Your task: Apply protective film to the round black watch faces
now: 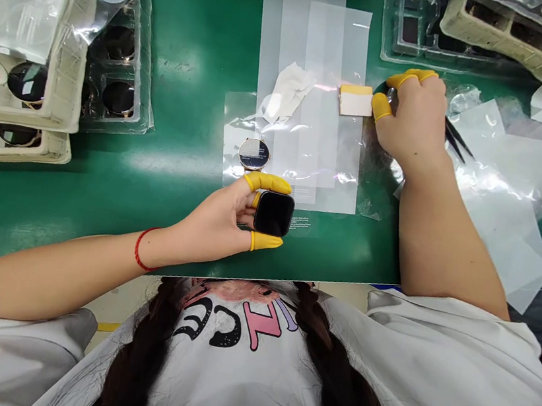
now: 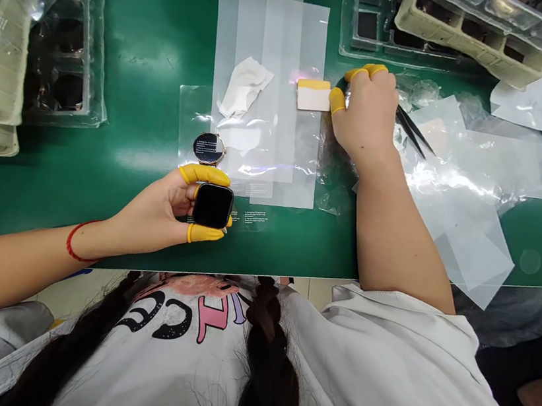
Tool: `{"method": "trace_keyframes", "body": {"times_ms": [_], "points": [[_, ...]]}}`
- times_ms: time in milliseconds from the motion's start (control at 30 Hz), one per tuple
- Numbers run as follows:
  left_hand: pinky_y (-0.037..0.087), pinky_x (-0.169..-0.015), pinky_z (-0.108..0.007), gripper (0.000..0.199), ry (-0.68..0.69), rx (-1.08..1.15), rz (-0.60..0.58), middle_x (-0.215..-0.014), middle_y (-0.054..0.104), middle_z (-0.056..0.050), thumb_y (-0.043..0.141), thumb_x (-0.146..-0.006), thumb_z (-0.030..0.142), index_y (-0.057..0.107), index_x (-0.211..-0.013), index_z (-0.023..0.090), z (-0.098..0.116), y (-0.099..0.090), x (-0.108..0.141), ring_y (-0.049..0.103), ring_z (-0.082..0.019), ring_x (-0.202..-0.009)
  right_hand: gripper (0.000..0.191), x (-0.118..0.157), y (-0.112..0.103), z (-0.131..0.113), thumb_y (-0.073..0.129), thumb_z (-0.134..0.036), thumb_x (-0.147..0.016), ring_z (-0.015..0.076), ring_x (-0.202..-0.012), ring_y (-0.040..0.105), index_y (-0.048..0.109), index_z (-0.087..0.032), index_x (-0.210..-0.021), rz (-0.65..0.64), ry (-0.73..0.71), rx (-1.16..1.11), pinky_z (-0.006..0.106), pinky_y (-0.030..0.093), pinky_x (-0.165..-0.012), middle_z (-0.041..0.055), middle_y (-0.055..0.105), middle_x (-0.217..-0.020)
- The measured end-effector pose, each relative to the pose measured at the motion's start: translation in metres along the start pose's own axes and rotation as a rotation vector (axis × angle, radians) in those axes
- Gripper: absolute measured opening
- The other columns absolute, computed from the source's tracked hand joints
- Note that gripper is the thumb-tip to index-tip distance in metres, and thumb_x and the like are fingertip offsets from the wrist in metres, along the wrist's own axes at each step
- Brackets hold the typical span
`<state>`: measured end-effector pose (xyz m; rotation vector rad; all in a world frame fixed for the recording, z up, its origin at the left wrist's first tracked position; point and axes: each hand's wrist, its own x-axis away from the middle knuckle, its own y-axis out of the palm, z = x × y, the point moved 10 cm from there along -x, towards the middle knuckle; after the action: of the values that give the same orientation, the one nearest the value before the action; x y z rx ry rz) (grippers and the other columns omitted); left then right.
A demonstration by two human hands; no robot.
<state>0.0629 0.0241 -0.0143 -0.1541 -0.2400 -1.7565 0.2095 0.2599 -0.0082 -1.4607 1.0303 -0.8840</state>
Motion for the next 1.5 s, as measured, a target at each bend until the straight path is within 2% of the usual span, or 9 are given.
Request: {"method": "trace_keyframes", "body": {"times_ms": [333, 600, 700, 800, 900, 1033, 1167, 1333, 1500], "points": [[0.056, -0.087, -0.030, 0.047, 0.262, -0.208, 0.147, -0.115, 0.062, -0.005, 0.074, -0.073, 0.012, 0.051, -0.113, 0.021, 0.019, -0.013, 0.003, 0.067, -0.016, -0.096, 0.043, 0.000, -0.001, -0.002, 0.046, -0.026, -0.094, 0.0343, -0.130, 0.044, 0.053, -0.009, -0.132, 0.009, -0.010, 0.022, 0.050, 0.038, -0.107, 0.0204, 0.050, -0.136], [0.058, -0.080, -0.031, 0.051, 0.155, -0.134, 0.111, -0.101, 0.064, -0.003, 0.076, -0.071, 0.016, 0.050, -0.115, 0.022, 0.010, -0.012, 0.001, 0.069, -0.016, -0.087, 0.041, -0.004, 0.003, 0.003, 0.046, -0.025, -0.095, 0.0336, -0.133, 0.041, 0.052, -0.009, -0.133, -0.024, 0.011, -0.004, 0.048, 0.035, -0.110, 0.0207, 0.048, -0.137], [0.058, -0.078, -0.031, 0.051, 0.139, -0.118, 0.113, -0.097, 0.065, -0.002, 0.076, -0.071, 0.017, 0.049, -0.114, 0.022, 0.008, -0.013, 0.001, 0.069, -0.016, -0.085, 0.040, 0.003, -0.013, -0.001, 0.049, -0.029, -0.095, 0.0334, -0.141, 0.032, 0.052, -0.012, -0.131, 0.060, 0.041, -0.069, 0.052, 0.026, -0.116, 0.0179, 0.047, -0.140], [0.058, -0.075, -0.029, 0.051, 0.142, -0.106, 0.131, -0.092, 0.065, 0.000, 0.076, -0.071, 0.018, 0.049, -0.114, 0.023, 0.009, -0.015, 0.000, 0.069, -0.015, -0.082, 0.039, 0.038, -0.042, -0.042, 0.044, -0.038, -0.097, 0.0251, -0.142, 0.035, 0.051, -0.018, -0.130, 0.190, -0.135, -0.404, 0.050, 0.025, -0.118, 0.0089, 0.051, -0.140], [0.057, -0.072, -0.026, 0.050, 0.142, -0.083, 0.148, -0.088, 0.064, 0.001, 0.078, -0.070, 0.020, 0.049, -0.112, 0.023, 0.010, -0.017, -0.001, 0.068, -0.012, -0.077, 0.048, 0.092, -0.031, -0.105, 0.048, -0.056, -0.091, 0.0234, -0.131, 0.051, 0.053, -0.030, -0.130, -0.120, -0.367, -0.866, 0.045, 0.039, -0.112, 0.0013, 0.058, -0.133], [0.057, -0.068, -0.024, 0.053, 0.147, -0.037, 0.136, -0.092, 0.065, 0.000, 0.078, -0.069, 0.021, 0.047, -0.111, 0.023, 0.009, -0.016, -0.002, 0.068, -0.012, -0.074, 0.064, 0.141, 0.002, -0.151, 0.074, -0.055, -0.071, 0.0285, -0.129, 0.050, 0.055, -0.036, -0.129, -0.464, -0.417, -1.016, 0.047, 0.044, -0.109, 0.0021, 0.057, -0.135], [0.059, -0.069, -0.025, 0.059, 0.170, 0.042, 0.107, -0.099, 0.066, -0.002, 0.081, -0.067, 0.019, 0.047, -0.114, 0.024, 0.008, -0.013, -0.003, 0.070, -0.013, -0.080, 0.051, 0.138, 0.010, -0.155, 0.074, -0.049, -0.072, 0.0277, -0.136, 0.044, 0.063, -0.036, -0.120, -0.486, -0.414, -1.055, 0.050, 0.039, -0.113, 0.0024, 0.060, -0.131], [0.061, -0.075, -0.028, 0.056, 0.193, 0.023, 0.076, -0.108, 0.065, -0.005, 0.079, -0.070, 0.022, 0.048, -0.116, 0.023, 0.010, -0.011, -0.006, 0.070, -0.015, -0.088, 0.037, 0.132, 0.005, -0.155, 0.060, -0.061, -0.082, 0.0253, -0.140, 0.040, 0.071, -0.037, -0.108, -0.523, -0.466, -1.089, 0.051, 0.034, -0.116, 0.0003, 0.065, -0.126], [0.059, -0.077, -0.029, 0.060, 0.182, 0.003, 0.019, -0.096, 0.066, -0.001, 0.080, -0.070, 0.019, 0.046, -0.119, 0.023, 0.018, -0.007, -0.005, 0.069, -0.014, -0.082, 0.048, 0.127, -0.009, -0.154, 0.045, -0.073, -0.084, 0.0233, -0.142, 0.037, 0.076, -0.038, -0.093, -0.453, -0.495, -1.115, 0.050, 0.025, -0.121, -0.0037, 0.068, -0.119]]}}
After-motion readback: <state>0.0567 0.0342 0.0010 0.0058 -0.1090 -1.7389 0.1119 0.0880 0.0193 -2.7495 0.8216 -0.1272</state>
